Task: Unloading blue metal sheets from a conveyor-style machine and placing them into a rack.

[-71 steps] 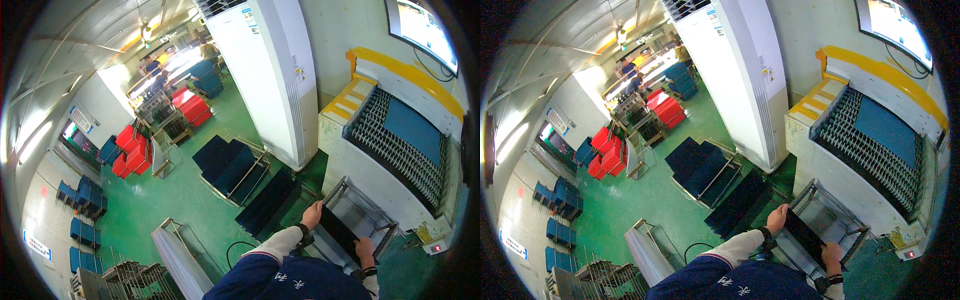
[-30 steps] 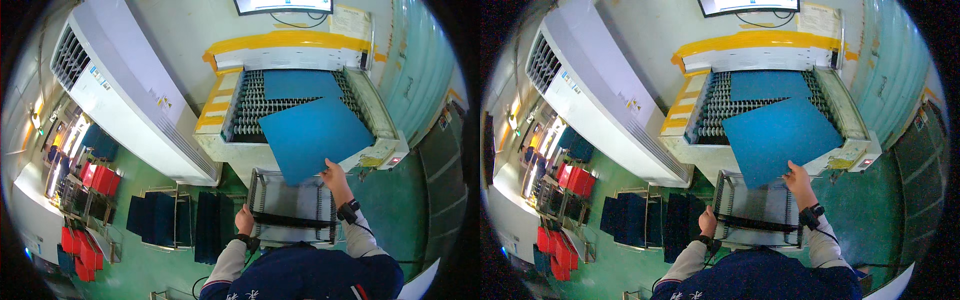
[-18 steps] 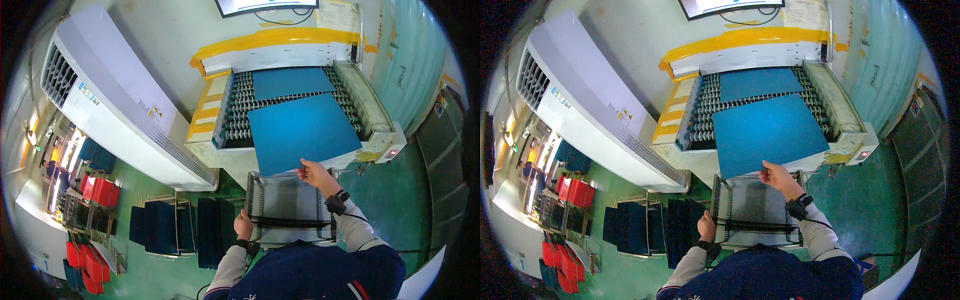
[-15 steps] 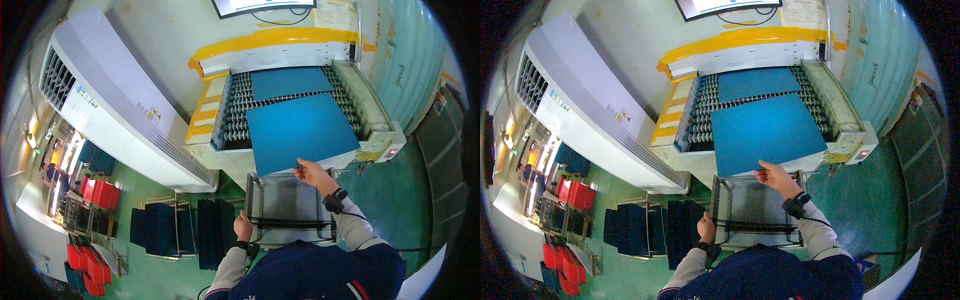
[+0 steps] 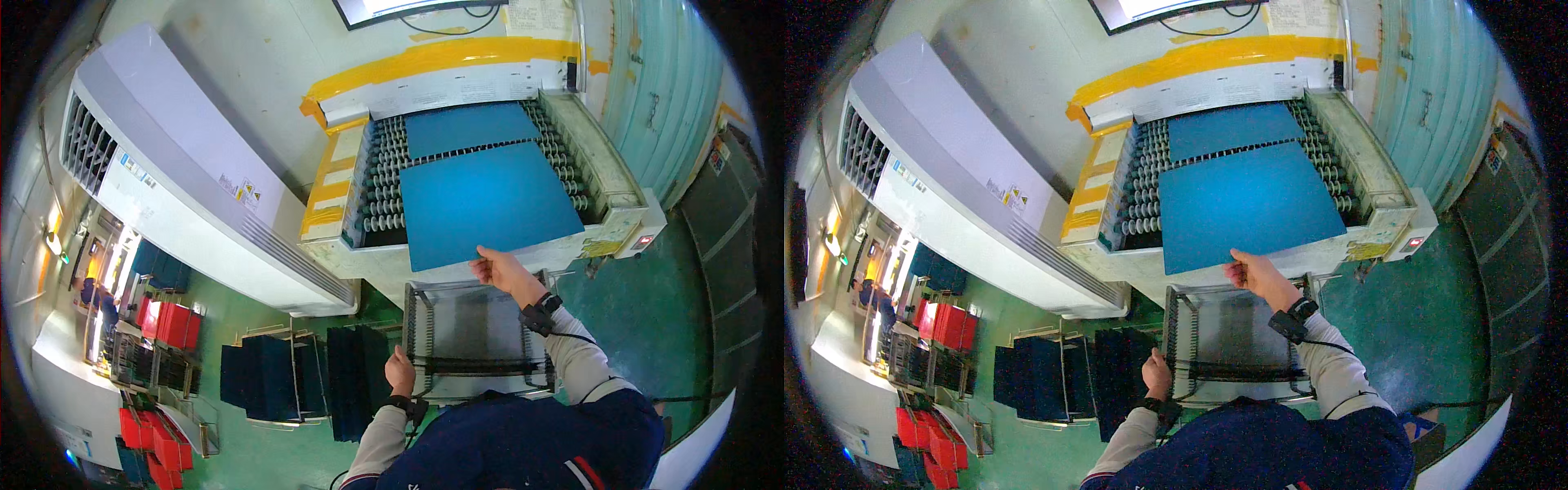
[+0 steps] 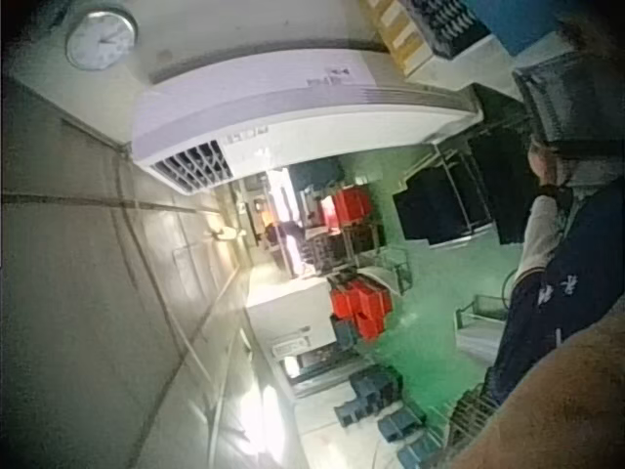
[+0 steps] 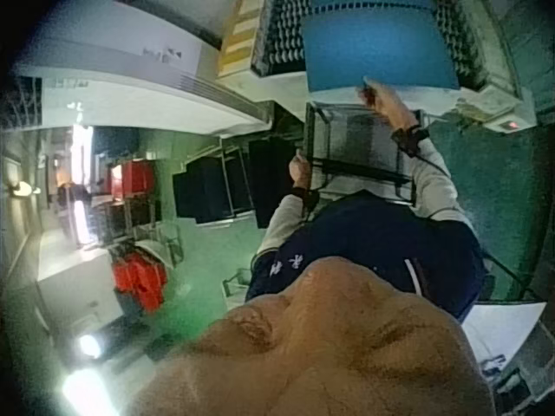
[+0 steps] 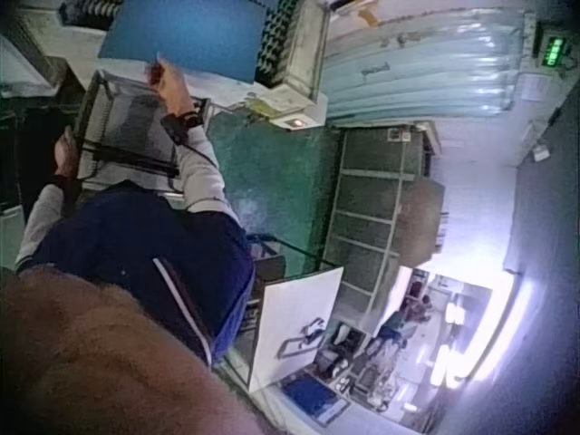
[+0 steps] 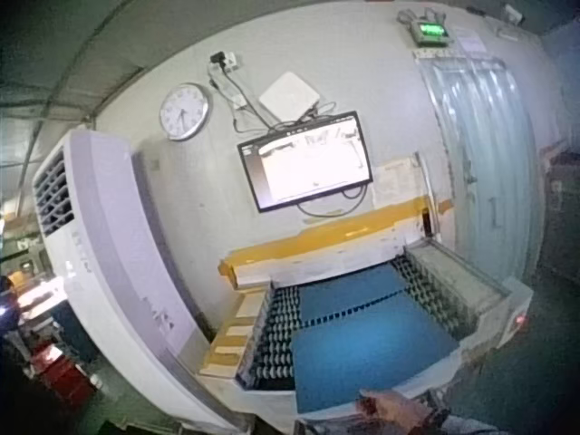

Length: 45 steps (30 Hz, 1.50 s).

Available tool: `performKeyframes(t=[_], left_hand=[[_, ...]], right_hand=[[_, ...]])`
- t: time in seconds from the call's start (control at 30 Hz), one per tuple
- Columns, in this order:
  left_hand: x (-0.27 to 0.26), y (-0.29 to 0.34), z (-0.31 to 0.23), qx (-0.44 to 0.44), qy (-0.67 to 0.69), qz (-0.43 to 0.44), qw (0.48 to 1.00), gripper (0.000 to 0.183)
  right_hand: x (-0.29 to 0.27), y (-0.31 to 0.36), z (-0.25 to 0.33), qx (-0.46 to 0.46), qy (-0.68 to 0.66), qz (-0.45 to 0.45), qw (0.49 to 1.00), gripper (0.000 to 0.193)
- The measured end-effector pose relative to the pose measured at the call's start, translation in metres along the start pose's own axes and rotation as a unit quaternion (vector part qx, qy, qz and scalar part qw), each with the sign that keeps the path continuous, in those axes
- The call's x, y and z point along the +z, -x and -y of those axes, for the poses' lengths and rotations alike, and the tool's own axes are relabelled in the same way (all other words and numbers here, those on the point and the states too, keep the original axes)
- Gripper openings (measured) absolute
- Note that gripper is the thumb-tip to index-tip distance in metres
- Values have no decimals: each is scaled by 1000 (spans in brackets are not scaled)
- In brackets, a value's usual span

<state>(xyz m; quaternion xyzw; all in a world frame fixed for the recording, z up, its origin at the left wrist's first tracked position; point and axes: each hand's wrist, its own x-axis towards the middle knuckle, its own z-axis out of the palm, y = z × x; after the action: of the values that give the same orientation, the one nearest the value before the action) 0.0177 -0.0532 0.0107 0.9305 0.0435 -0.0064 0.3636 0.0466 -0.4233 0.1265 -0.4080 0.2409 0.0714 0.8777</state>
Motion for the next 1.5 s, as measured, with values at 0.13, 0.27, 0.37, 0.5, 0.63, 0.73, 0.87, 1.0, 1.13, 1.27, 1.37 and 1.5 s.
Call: performKeyframes(t=[0.13,0.27,0.37,0.5,0.63,0.73,0.87,1.0,1.13,1.27,1.37,1.5], left_hand=[[1,-1,1,2,-8,-3,1000,60],[-2,1,-5,8,1,-3,1000,61],[-2,3,-7,1,3,-11,1000,60],[-3,2,-8,-5,-6,-1,1000,60],[-4,0,-4,-9,-35,13,999,60],[-4,1,-4,-5,-22,12,1000,61],[-4,2,-10,-27,-27,16,999,61],[-5,2,-12,-23,-31,25,999,61],[-5,2,3,-37,-7,23,999,61],[-7,-3,-4,-83,-41,91,991,63],[-14,2,-17,-82,20,77,993,64],[-15,4,-12,-60,17,41,997,62]], right_hand=[[2,-1,0,5,-6,-2,1000,46],[3,-2,2,8,-7,0,1000,45],[1,-6,1,7,-13,-7,1000,45],[-2,-13,-1,1,-16,2,1000,46],[2,-16,-1,2,-16,3,1000,46],[1,-18,2,2,-9,8,1000,45],[-2,-21,3,-9,-3,8,1000,46],[-4,-26,4,-19,-21,-16,999,39],[2,-36,5,-6,-54,-7,998,31],[-15,-37,3,-39,-52,31,997,27],[-13,-33,2,-39,-92,1,995,28],[-8,-10,-13,-87,83,72,990,33]])
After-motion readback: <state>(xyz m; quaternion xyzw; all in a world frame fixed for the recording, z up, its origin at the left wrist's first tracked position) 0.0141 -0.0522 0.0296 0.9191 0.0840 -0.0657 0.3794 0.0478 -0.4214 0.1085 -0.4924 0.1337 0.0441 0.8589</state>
